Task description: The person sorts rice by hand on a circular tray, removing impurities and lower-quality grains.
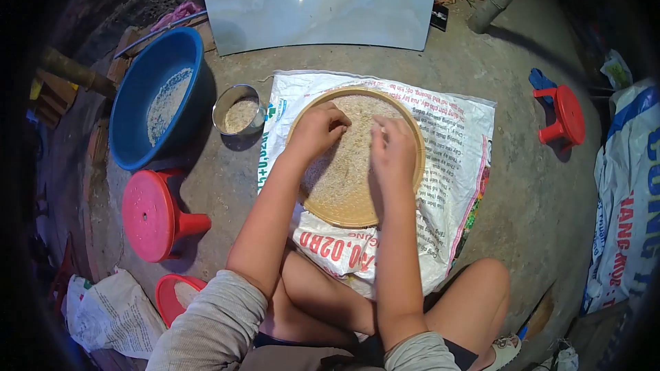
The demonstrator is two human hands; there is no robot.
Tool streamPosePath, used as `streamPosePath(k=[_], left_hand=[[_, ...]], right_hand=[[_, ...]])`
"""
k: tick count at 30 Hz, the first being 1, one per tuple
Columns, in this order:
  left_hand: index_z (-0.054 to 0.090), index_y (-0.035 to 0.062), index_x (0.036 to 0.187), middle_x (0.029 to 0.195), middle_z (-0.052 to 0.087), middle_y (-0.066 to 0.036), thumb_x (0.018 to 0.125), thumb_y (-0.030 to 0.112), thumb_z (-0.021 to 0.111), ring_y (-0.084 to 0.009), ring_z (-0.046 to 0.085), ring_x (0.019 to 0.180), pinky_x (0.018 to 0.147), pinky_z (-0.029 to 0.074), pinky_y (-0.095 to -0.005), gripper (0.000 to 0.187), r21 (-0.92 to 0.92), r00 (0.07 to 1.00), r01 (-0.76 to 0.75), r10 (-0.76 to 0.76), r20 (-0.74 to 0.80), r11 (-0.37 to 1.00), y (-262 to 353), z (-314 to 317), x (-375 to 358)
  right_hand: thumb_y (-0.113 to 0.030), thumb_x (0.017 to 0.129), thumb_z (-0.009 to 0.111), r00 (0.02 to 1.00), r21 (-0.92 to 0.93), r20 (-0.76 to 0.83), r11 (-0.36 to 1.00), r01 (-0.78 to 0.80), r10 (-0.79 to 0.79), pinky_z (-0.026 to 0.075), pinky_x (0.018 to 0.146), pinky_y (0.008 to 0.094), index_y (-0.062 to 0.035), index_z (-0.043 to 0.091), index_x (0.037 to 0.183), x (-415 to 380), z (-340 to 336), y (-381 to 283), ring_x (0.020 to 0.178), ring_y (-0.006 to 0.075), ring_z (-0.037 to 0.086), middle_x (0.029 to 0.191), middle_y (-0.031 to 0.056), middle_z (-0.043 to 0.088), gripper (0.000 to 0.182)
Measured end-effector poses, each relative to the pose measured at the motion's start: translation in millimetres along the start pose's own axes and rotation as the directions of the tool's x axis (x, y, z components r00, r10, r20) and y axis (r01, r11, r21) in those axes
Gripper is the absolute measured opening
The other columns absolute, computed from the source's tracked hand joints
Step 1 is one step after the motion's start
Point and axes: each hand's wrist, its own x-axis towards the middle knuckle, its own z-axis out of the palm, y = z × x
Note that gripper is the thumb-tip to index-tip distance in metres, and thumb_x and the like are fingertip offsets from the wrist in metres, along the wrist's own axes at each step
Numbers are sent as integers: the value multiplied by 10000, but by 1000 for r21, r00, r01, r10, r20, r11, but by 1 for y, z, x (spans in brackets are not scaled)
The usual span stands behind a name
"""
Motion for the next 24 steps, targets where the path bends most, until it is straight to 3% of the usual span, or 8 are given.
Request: streamPosePath(k=[2, 9, 11, 14, 16, 18, 19, 24], left_hand=[[698, 56, 960, 838, 653, -97, 751, 47, 667, -219, 640, 748, 702, 511, -316, 211, -42, 997, 70, -69, 35, 997, -5, -5, 2], [684, -3, 978, 859, 675, -67, 824, 85, 648, -138, 636, 724, 660, 501, -256, 181, -490, 938, 307, -347, 10, 816, -12, -6, 8], [654, -45, 1012, 876, 667, -86, 889, 118, 579, -147, 643, 749, 669, 515, -243, 218, -793, 895, 364, -421, 150, 490, -2, -13, 8], [622, -77, 1044, 865, 662, -99, 936, 171, 521, -146, 644, 752, 690, 528, -240, 289, -879, 815, 388, -550, 186, 278, 4, -13, 9], [577, -104, 1097, 966, 649, -154, 966, 236, 464, -192, 648, 868, 791, 538, -286, 381, -888, 809, 395, -547, 215, 236, 2, -11, 8], [524, -113, 1163, 1128, 590, -217, 983, 260, 409, -257, 600, 1054, 922, 503, -344, 430, -942, 774, 297, -538, 334, -158, 6, -6, 9], [472, -119, 1221, 1249, 508, -260, 1000, 264, 339, -302, 518, 1183, 1014, 444, -381, 462, -920, 775, 312, -497, 391, -237, 9, -5, 10], [444, -107, 1265, 1254, 515, -248, 1016, 239, 282, -300, 521, 1179, 1035, 423, -368, 457, -808, 822, 291, -299, 485, -511, 18, 11, 11]], right_hand=[[-124, 809, 645, 979, -30, 199, 999, -38, 43, 451, 853, 366, -58, 662, 1060, -5, 23, 12, 945, 297, 569, 975, 127, 598, 260], [-61, 756, 685, 994, -13, 86, 998, -65, 66, 466, 801, 371, -27, 676, 888, -15, 53, -11, 889, 298, 588, 923, 125, 603, 137], [-60, 754, 690, 999, 35, 13, 998, -53, 53, 477, 771, 363, -26, 676, 874, -25, 64, -3, 854, 291, 596, 895, 118, 608, 126], [-52, 762, 689, 995, 123, -95, 992, -28, 39, 497, 707, 332, -17, 683, 845, -28, 68, -2, 763, 258, 619, 825, 99, 627, 89], [-42, 774, 679, 985, 218, -36, 963, -159, 171, 499, 709, 316, -15, 693, 863, -25, 61, -9, 748, 236, 627, 839, 104, 642, 94], [-36, 775, 676, 978, 296, -71, 941, -166, 195, 499, 715, 314, -13, 696, 872, -19, 55, -20, 742, 231, 630, 849, 107, 649, 101], [-30, 776, 674, 971, 371, -103, 914, -163, 215, 499, 720, 313, -12, 699, 881, -15, 52, -25, 736, 226, 633, 859, 110, 657, 110], [-23, 758, 667, 999, 314, -27, 949, -8, 17, 485, 776, 341, -24, 705, 908, -6, 46, -40, 824, 252, 626, 926, 117, 668, 155]])
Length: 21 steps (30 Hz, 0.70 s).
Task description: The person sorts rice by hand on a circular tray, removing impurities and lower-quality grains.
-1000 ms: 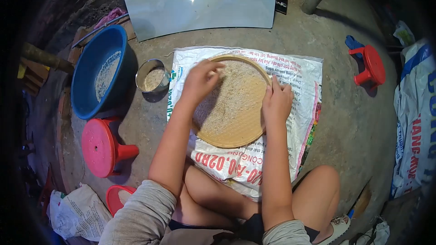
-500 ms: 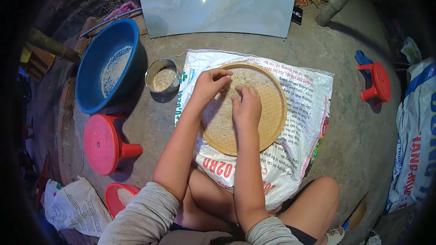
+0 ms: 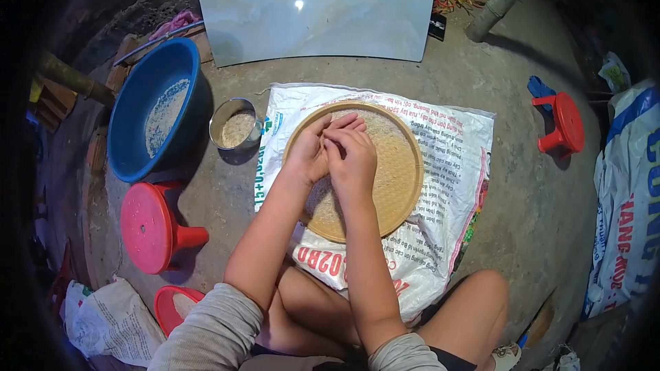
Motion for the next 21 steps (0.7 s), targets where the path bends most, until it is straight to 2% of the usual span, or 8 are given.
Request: streamPosePath(k=[2, 4, 6, 10, 14, 16, 20, 21], left_hand=[[433, -101, 1277, 1255, 524, -234, 1013, 218, 284, -299, 518, 1191, 1034, 430, -384, 440, 53, 1000, -7, 8, -14, 999, 1, -4, 0], [437, -99, 1272, 1254, 527, -233, 1010, 204, 287, -302, 520, 1192, 1025, 441, -397, 427, -18, 998, -10, 9, -62, 1000, 7, -3, -3], [441, -96, 1268, 1253, 530, -231, 1007, 189, 289, -304, 523, 1193, 1017, 452, -410, 416, -93, 995, -12, 2, -104, 996, 13, -4, -3], [458, -97, 1238, 1202, 554, -250, 1000, 172, 279, -317, 560, 1145, 993, 474, -421, 401, -98, 987, -74, 59, -148, 992, 16, -10, -1], [463, -90, 1240, 1224, 546, -242, 1000, 184, 276, -320, 552, 1158, 992, 470, -419, 409, -13, 977, -42, 38, -208, 999, 13, -6, -4], [466, -88, 1239, 1232, 544, -239, 1001, 191, 275, -320, 551, 1160, 994, 468, -419, 413, 12, 974, -27, 29, -223, 1000, 14, -6, -3], [461, -88, 1253, 1250, 538, -233, 996, 183, 283, -321, 538, 1177, 1008, 454, -426, 414, 6, 977, -21, 22, -213, 1000, 10, -8, -1], [458, -91, 1258, 1254, 538, -232, 989, 166, 294, -323, 533, 1183, 1015, 448, -434, 407, 11, 980, -23, 25, -198, 1000, 9, -7, -1]], right_hand=[[-40, 763, 659, 980, -90, 24, 976, 200, -198, 448, 860, 364, -42, 708, 930, 0, -4, 1, 913, 263, 607, 958, 102, 671, 174], [-59, 774, 655, 984, -72, -30, 982, 175, -178, 417, 915, 371, -56, 710, 941, -4, -23, 5, 989, 260, 582, 1021, 87, 662, 176], [-72, 776, 661, 994, -184, -95, 982, 28, -47, 427, 911, 374, -56, 710, 939, -9, -43, 18, 1014, 264, 567, 1067, 86, 644, 171], [-77, 770, 674, 980, -443, 7, 878, 180, -197, 431, 911, 377, -59, 709, 937, -22, -56, 34, 1029, 263, 555, 1087, 81, 631, 172], [-24, 756, 681, 969, -329, 13, 914, 239, -248, 477, 838, 350, -64, 718, 902, -29, -39, 54, 929, 255, 582, 995, 87, 647, 156], [11, 764, 663, 996, -260, 17, 962, 84, -82, 498, 762, 316, -47, 714, 878, -28, -34, 54, 840, 253, 608, 934, 95, 644, 138], [12, 767, 640, 999, -203, 38, 979, 13, -6, 502, 752, 336, -30, 699, 887, -19, -30, 41, 784, 297, 612, 924, 112, 637, 140], [29, 763, 625, 998, 0, -15, 998, -55, 55, 503, 758, 334, -29, 700, 889, -18, -24, 33, 793, 294, 617, 913, 117, 636, 158]])
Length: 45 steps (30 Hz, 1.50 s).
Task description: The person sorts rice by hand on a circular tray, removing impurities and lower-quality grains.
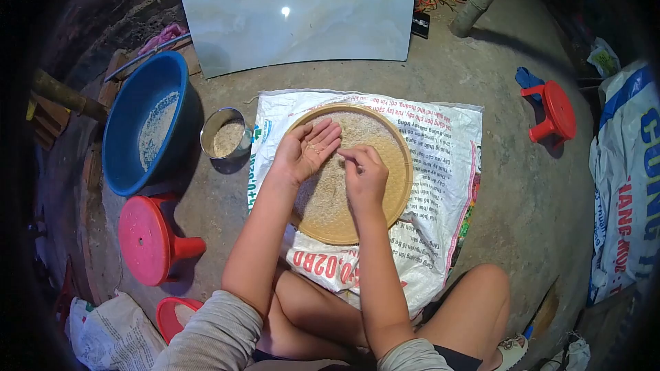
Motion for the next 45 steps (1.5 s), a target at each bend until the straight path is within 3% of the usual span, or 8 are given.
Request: streamPosePath(k=[7, 8, 15, 24, 31, 38, 40, 45], left_hand=[[447, -108, 1265, 1248, 535, -242, 991, 162, 295, -308, 547, 1158, 1006, 454, -390, 414, -149, 842, 278, -166, 513, 949, 6, -12, 9], [452, -110, 1259, 1253, 534, -240, 982, 146, 301, -305, 541, 1174, 1003, 460, -401, 406, -78, 988, 77, -66, 138, 994, 5, 1, -2], [464, -100, 1248, 1276, 523, -239, 965, 115, 293, -318, 519, 1210, 1012, 452, -441, 395, -236, 985, -157, 134, -113, 959, 26, -1, -6], [446, -105, 1268, 1287, 508, -246, 967, 137, 297, -316, 501, 1225, 1031, 434, -413, 415, -83, 994, -104, 102, -29, 991, 10, 2, -7], [416, -148, 1251, 1256, 506, -287, 957, 115, 331, -351, 517, 1191, 1025, 447, -404, 404, 7, 985, -14, 13, 173, 1000, 16, 12, -12], [397, -147, 1241, 1296, 463, -295, 937, 115, 401, -397, 460, 1234, 1014, 432, -444, 401, 329, 723, -621, 682, -111, 712, 108, 1, -57], [347, -20, 1401, 1449, 355, -223, 925, 308, 507, -428, 333, 1331, 1058, 334, -439, 600, 901, 558, -345, 829, -29, 264, 126, -16, -69], [283, 56, 1457, 1469, 256, -292, 912, 271, 506, -397, 263, 1378, 1108, 257, -442, 627, 899, 496, 418, 862, -104, -132, 120, -28, -55]], right_hand=[[26, 812, 570, 954, -1, 77, 957, 291, -290, 467, 903, 367, -41, 682, 999, 12, 15, -21, 982, 272, 603, 1040, 108, 658, 228], [-2, 815, 580, 980, -27, -32, 981, 194, -195, 437, 943, 378, -47, 674, 1027, 14, 15, -20, 1042, 284, 571, 1082, 105, 643, 236], [-81, 793, 640, 947, -500, 124, 806, 318, -297, 393, 988, 373, -62, 656, 1048, 4, 10, 3, 1163, 289, 492, 1165, 92, 604, 257], [71, 736, 597, 994, 135, -41, 985, 104, -99, 472, 874, 349, -40, 684, 967, 4, 14, -29, 987, 290, 602, 995, 147, 652, 271], [-35, 848, 572, 943, -114, 44, 936, 333, -330, 361, 1045, 418, -90, 629, 1181, 7, 21, -31, 1213, 310, 504, 1270, 131, 570, 342], [-159, 904, 536, 989, -351, 86, 925, 144, -121, 238, 1125, 419, -113, 461, 1370, 6, -4, 0, 1378, 339, 284, 1453, 119, 392, 474], [-169, 908, 531, 986, -390, 115, 907, 156, -120, 220, 1132, 419, -105, 446, 1380, 5, -3, 8, 1384, 334, 273, 1462, 108, 382, 484], [-178, 934, 450, 966, -672, 145, 695, 254, -213, 181, 1142, 430, -97, 434, 1389, -2, 13, 23, 1392, 311, 266, 1484, 82, 354, 462]])
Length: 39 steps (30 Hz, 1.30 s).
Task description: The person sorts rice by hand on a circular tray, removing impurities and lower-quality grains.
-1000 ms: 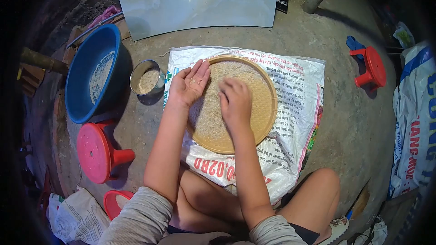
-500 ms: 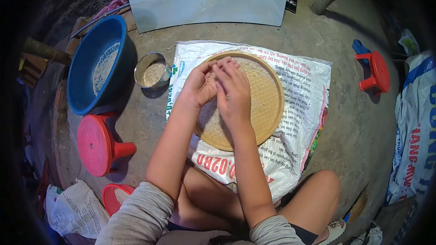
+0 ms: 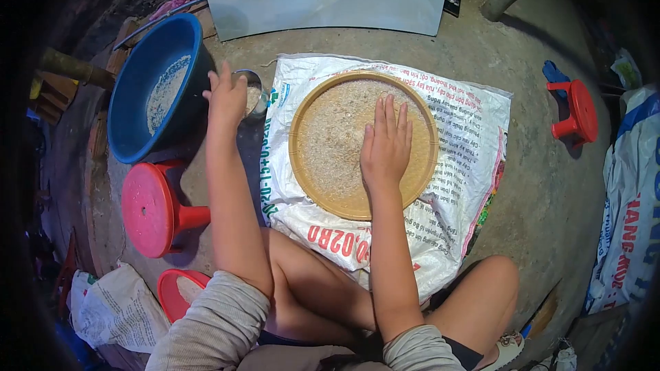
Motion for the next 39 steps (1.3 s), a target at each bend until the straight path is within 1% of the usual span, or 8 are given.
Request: streamPosePath(k=[3, 6, 10, 15, 26, 29, 32, 39], left_hand=[[491, 51, 1335, 1332, 481, -261, 902, 220, 524, -329, 483, 1249, 1021, 387, -380, 466, -89, 858, -465, 424, -290, 881, 2, 9, -1], [675, -4, 1009, 760, 680, -106, 859, 127, 597, -168, 644, 701, 659, 496, -291, 213, -755, 834, -236, 526, 165, 612, 30, 11, -27], [688, 13, 962, 796, 689, -100, 777, 93, 683, -152, 639, 708, 690, 509, -288, 202, -596, 494, -564, 812, 311, 572, 56, 28, -62], [696, 76, 859, 859, 642, -104, 667, 40, 709, -259, 644, 843, 747, 507, -357, 196, -329, 311, -819, 846, 434, 470, 56, 49, -96], [712, 48, 830, 758, 668, -100, 660, 37, 720, -227, 651, 715, 679, 520, -320, 171, -520, 430, -669, 847, 312, 531, 67, 47, -88], [714, 47, 915, 798, 655, -61, 695, 22, 705, -177, 649, 773, 678, 517, -267, 222, -817, 452, -322, 836, 312, 479, 79, 33, -101], [708, 55, 921, 833, 647, -61, 709, 29, 695, -165, 635, 789, 688, 511, -266, 214, -722, 303, -621, 943, 138, 305, 78, 47, -111], [687, 75, 847, 789, 616, -56, 652, 113, 746, -198, 591, 729, 651, 481, -318, 208, -602, 321, -653, 888, 330, 460, 67, 23, -94]], right_hand=[[-152, 938, 424, 1000, 82, -4, 996, -18, 18, 189, 1139, 437, -96, 445, 1381, 0, 1, 2, 1386, 305, 283, 1479, 73, 365, 447], [-138, 939, 416, 1000, 135, -9, 991, -17, 18, 193, 1135, 445, -90, 459, 1369, 0, 1, 5, 1377, 310, 299, 1461, 68, 394, 435], [-138, 953, 414, 999, 250, 1, 968, -33, 34, 212, 1132, 428, -83, 471, 1363, 8, -12, 3, 1376, 302, 308, 1451, 90, 407, 418], [-162, 993, 415, 833, 922, 200, 188, -338, 517, 282, 1112, 368, 17, 463, 1339, 25, -27, -8, 1352, 236, 356, 1435, 168, 403, 393], [-220, 999, 410, 801, 918, 364, -329, -222, 476, 365, 1086, 375, 102, 399, 1325, 8, -34, 10, 1300, 312, 416, 1381, 253, 415, 458], [-272, 1013, 367, 797, 697, 547, -666, -266, 254, 454, 975, 330, 103, 441, 1272, 3, -35, 9, 1139, 273, 536, 1248, 233, 521, 462], [-259, 1013, 346, 874, 140, 349, -903, -406, -339, 490, 879, 332, 84, 490, 1209, -1, -2, 37, 996, 246, 575, 1128, 199, 581, 420], [-144, 995, 323, 537, 300, 836, -917, -264, 118, 534, 872, 387, 106, 507, 1145, 21, -33, 36, 1004, 294, 590, 1077, 204, 585, 345]])
